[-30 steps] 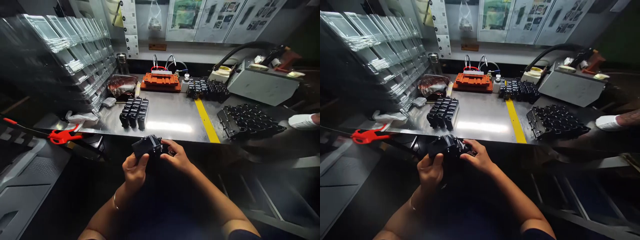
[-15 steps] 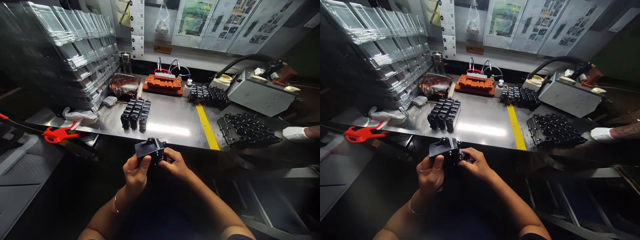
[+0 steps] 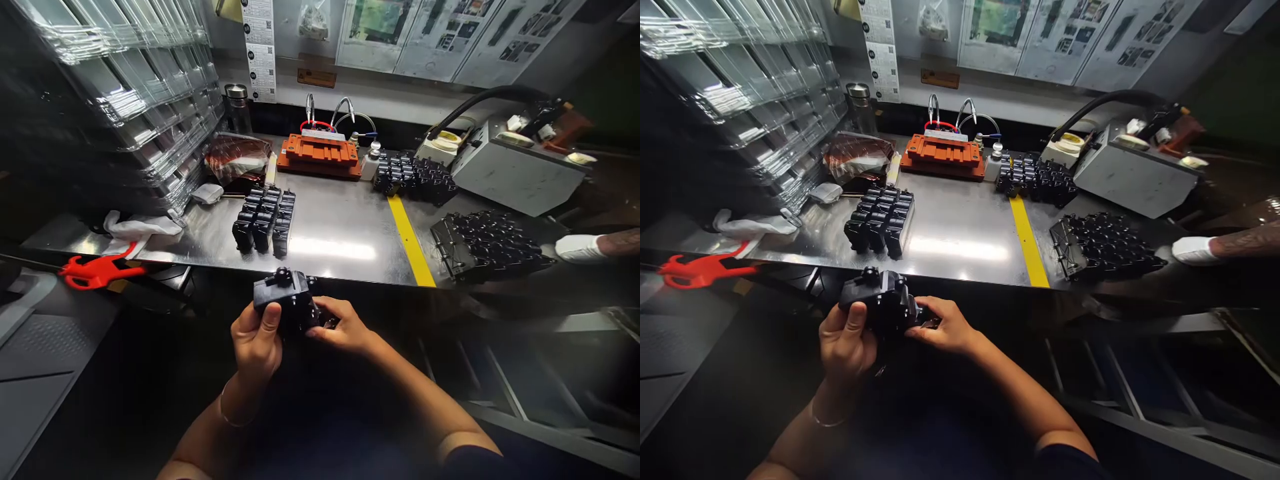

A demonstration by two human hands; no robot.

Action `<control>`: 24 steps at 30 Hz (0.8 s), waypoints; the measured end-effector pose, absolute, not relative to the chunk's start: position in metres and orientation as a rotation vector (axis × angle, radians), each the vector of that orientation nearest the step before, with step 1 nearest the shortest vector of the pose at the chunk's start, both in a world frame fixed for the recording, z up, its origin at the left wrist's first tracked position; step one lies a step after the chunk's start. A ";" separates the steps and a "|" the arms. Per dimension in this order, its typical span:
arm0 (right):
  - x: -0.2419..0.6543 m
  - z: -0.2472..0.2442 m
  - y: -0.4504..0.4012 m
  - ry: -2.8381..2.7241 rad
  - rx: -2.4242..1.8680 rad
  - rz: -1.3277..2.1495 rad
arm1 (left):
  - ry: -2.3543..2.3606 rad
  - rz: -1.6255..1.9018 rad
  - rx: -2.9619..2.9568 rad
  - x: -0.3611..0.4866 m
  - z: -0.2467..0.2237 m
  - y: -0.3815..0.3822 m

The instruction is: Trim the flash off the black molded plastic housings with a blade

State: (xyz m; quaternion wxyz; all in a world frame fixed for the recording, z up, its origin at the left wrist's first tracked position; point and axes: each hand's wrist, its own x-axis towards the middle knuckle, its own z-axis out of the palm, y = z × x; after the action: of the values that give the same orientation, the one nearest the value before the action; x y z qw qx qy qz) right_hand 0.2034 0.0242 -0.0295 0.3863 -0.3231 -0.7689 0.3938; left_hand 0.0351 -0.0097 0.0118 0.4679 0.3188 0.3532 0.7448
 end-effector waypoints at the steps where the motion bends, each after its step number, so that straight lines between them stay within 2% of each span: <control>1: 0.205 -0.029 0.022 -1.969 -0.828 1.006 | 0.867 1.801 0.757 0.036 0.013 -0.008; 6: 0.230 -0.013 0.028 -1.872 -1.120 0.998 | 0.951 1.463 0.738 0.028 0.008 0.006; 10: 0.254 0.010 0.077 -1.668 -1.675 0.657 | 1.120 1.251 0.824 0.017 -0.017 0.007; 14: 0.240 0.025 0.136 -1.863 -2.053 0.412 | 1.220 1.120 0.789 0.017 -0.041 -0.007; 20: 0.175 0.030 0.180 -1.981 -1.841 0.513 | 1.359 1.120 0.845 0.015 -0.047 -0.023; 24: 0.177 0.031 0.188 -1.835 -1.609 0.481 | 1.432 1.136 0.905 0.000 -0.051 -0.020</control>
State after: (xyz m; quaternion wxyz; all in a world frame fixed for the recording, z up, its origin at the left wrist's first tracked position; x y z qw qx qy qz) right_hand 0.1766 0.1884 0.0312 0.3213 -0.6126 -0.6986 0.1830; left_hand -0.0003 -0.0196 -0.0506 0.5235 0.3781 0.5981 0.4746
